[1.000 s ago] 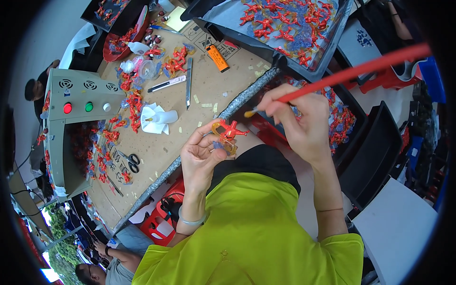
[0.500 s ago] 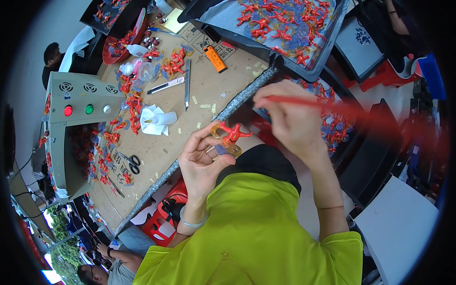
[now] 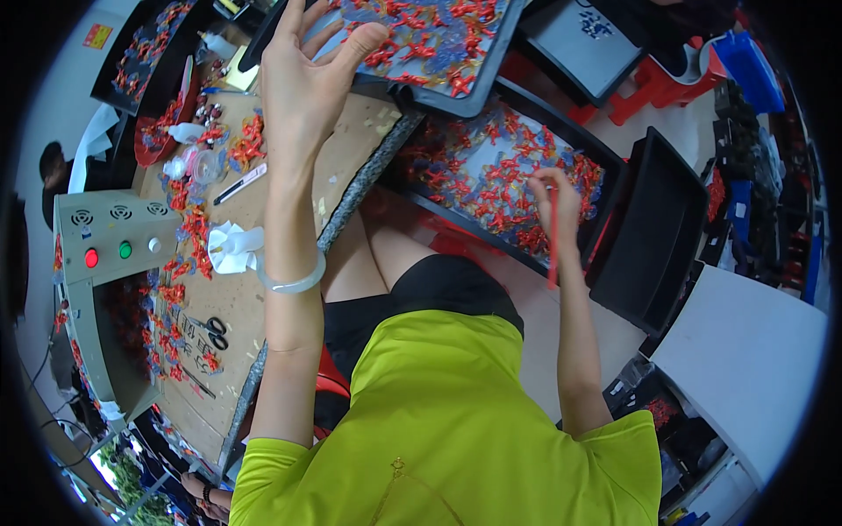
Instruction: The person assembles small red plastic figurines by applying glue from a bottle and detailing them with a brush, attaching small plastic parts at a factory workbench.
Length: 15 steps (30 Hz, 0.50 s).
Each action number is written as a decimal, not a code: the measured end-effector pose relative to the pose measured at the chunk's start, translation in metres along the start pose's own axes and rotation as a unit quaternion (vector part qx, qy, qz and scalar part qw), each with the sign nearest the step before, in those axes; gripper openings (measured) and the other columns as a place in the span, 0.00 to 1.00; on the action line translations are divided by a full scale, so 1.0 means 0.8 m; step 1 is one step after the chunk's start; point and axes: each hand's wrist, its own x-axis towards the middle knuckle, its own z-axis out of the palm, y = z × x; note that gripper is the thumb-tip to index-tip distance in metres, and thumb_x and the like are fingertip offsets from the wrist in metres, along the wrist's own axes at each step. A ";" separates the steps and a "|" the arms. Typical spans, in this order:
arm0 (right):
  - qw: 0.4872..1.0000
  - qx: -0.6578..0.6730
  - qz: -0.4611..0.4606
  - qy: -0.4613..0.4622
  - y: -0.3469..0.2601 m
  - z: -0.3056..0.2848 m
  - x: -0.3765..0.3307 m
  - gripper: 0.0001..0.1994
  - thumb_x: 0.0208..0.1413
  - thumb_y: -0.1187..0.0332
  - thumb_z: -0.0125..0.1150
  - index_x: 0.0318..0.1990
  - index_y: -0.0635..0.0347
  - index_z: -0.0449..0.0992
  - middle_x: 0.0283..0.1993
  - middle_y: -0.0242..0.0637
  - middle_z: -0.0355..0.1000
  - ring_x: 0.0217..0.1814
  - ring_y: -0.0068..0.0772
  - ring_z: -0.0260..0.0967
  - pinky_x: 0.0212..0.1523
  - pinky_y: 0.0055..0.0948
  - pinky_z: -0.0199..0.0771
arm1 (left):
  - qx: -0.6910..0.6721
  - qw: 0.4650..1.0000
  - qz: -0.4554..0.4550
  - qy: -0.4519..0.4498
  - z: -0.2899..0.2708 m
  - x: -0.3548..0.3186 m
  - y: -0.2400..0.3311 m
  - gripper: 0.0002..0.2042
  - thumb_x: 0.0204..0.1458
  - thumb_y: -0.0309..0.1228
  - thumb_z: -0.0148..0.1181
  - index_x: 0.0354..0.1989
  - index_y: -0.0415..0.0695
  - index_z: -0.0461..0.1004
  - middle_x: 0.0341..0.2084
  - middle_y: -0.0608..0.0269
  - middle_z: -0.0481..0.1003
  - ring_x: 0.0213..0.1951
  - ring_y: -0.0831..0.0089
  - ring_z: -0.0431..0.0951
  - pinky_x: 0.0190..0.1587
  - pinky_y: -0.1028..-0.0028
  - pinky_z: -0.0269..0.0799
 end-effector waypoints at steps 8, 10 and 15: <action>0.996 -0.077 -0.002 0.050 0.093 0.075 0.030 0.09 0.47 0.80 0.61 0.31 0.62 0.65 0.22 0.41 0.67 0.22 0.35 0.69 0.22 0.31 0.67 | -0.090 0.989 -0.102 -0.062 0.003 -0.111 -0.062 0.22 0.55 0.24 0.56 0.57 0.32 0.62 0.46 0.50 0.71 0.41 0.70 0.77 0.39 0.77 0.75; 0.995 -0.090 0.026 0.044 0.077 0.084 0.038 0.05 0.52 0.78 0.54 0.29 0.63 0.63 0.22 0.42 0.65 0.19 0.36 0.68 0.21 0.33 0.65 | -0.124 0.978 -0.144 -0.085 -0.002 -0.149 -0.086 0.21 0.55 0.23 0.54 0.57 0.32 0.62 0.46 0.50 0.71 0.41 0.70 0.77 0.38 0.77 0.76; 0.946 0.220 0.224 0.084 0.096 0.108 0.060 0.09 0.57 0.68 0.45 0.27 0.62 0.64 0.23 0.42 0.65 0.20 0.33 0.67 0.22 0.29 0.67 | -0.130 0.950 -0.256 -0.123 -0.009 -0.209 -0.126 0.19 0.56 0.22 0.52 0.56 0.32 0.63 0.47 0.50 0.71 0.42 0.70 0.77 0.37 0.77 0.76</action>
